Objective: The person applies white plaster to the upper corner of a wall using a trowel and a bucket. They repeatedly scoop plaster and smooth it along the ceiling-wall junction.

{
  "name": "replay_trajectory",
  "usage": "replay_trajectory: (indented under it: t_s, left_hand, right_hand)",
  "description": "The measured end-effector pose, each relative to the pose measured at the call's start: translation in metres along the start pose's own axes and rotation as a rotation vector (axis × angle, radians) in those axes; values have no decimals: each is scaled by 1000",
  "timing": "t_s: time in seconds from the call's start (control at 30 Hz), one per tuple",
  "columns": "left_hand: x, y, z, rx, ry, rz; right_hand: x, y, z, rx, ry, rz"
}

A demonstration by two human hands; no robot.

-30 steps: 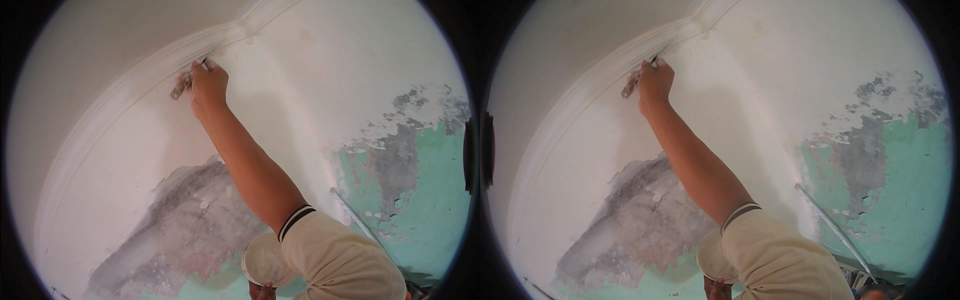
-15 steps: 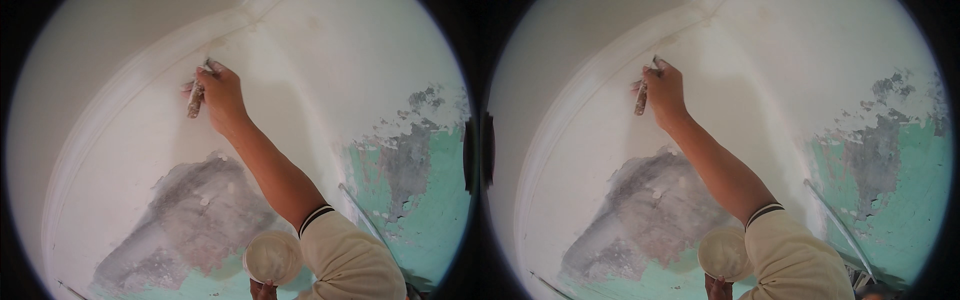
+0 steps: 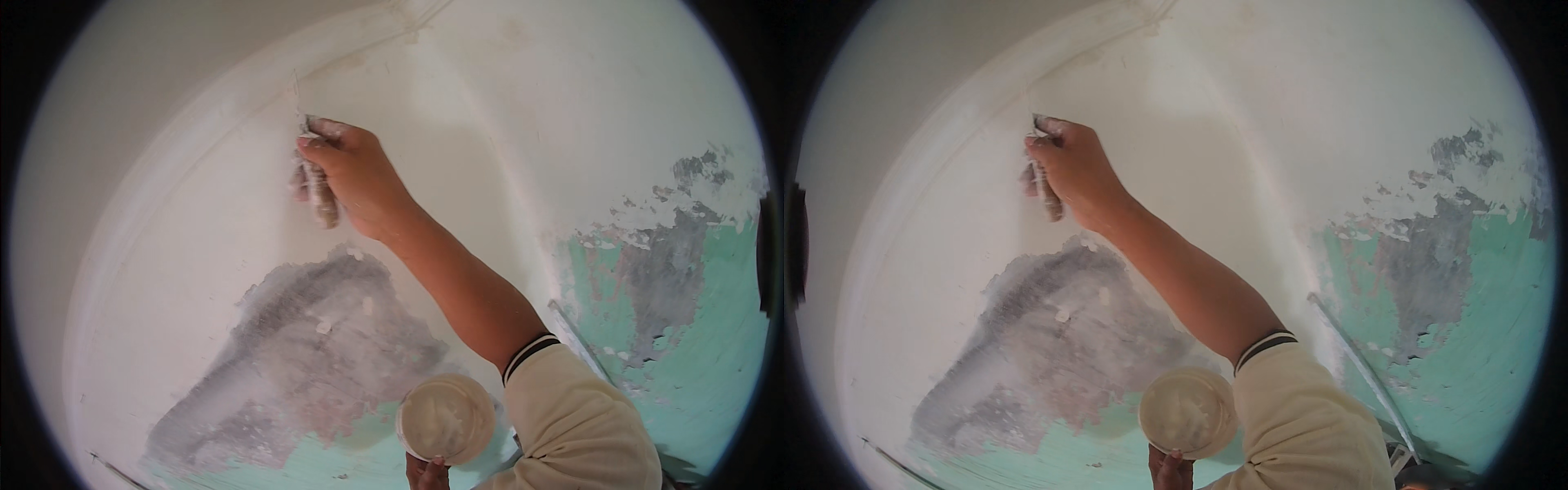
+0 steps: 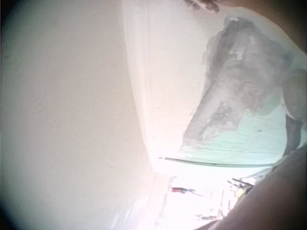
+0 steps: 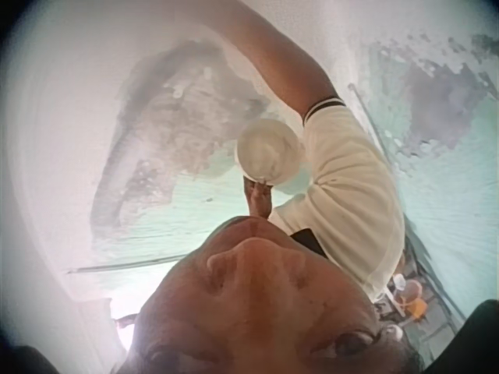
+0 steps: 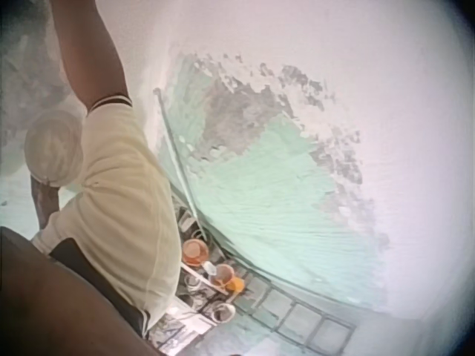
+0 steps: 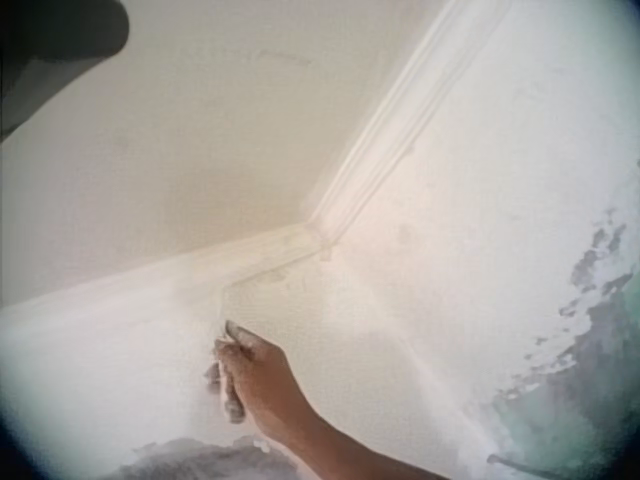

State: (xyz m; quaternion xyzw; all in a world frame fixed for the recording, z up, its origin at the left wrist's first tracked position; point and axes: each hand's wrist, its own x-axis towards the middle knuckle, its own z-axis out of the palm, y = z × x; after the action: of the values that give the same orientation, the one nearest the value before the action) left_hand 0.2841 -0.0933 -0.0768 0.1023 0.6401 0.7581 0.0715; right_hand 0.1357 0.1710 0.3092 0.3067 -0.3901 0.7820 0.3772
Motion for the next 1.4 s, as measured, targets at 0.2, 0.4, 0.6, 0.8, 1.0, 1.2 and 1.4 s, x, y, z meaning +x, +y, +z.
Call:
replay_trajectory:
  t_s: [0.2, 0.4, 0.6, 0.8, 1.0, 1.2, 1.4]
  left_hand:
    - [8, -5, 0, -68, -19, -21]
    - [13, -6, -7, -141, -105, -42]
    - [33, -17, -3, -330, -228, -62]
    - [42, -25, -9, -425, -402, -158]
    - [49, -38, -20, -531, -514, -212]
    - [55, -43, -30, -463, -582, -202]
    - [60, -44, -27, -579, -598, -214]
  right_hand:
    - [38, -36, -127, -1239, 327, -541]
    - [63, -120, -144, -2068, 231, -398]
    - [93, -175, -54, -2238, 55, 248]
    - [120, -164, -17, -2357, -50, 491]
    - [124, -155, 13, -2438, -81, 567]
    - [118, -134, 28, -2471, -135, 616]
    - [105, -117, 49, -2554, -128, 668]
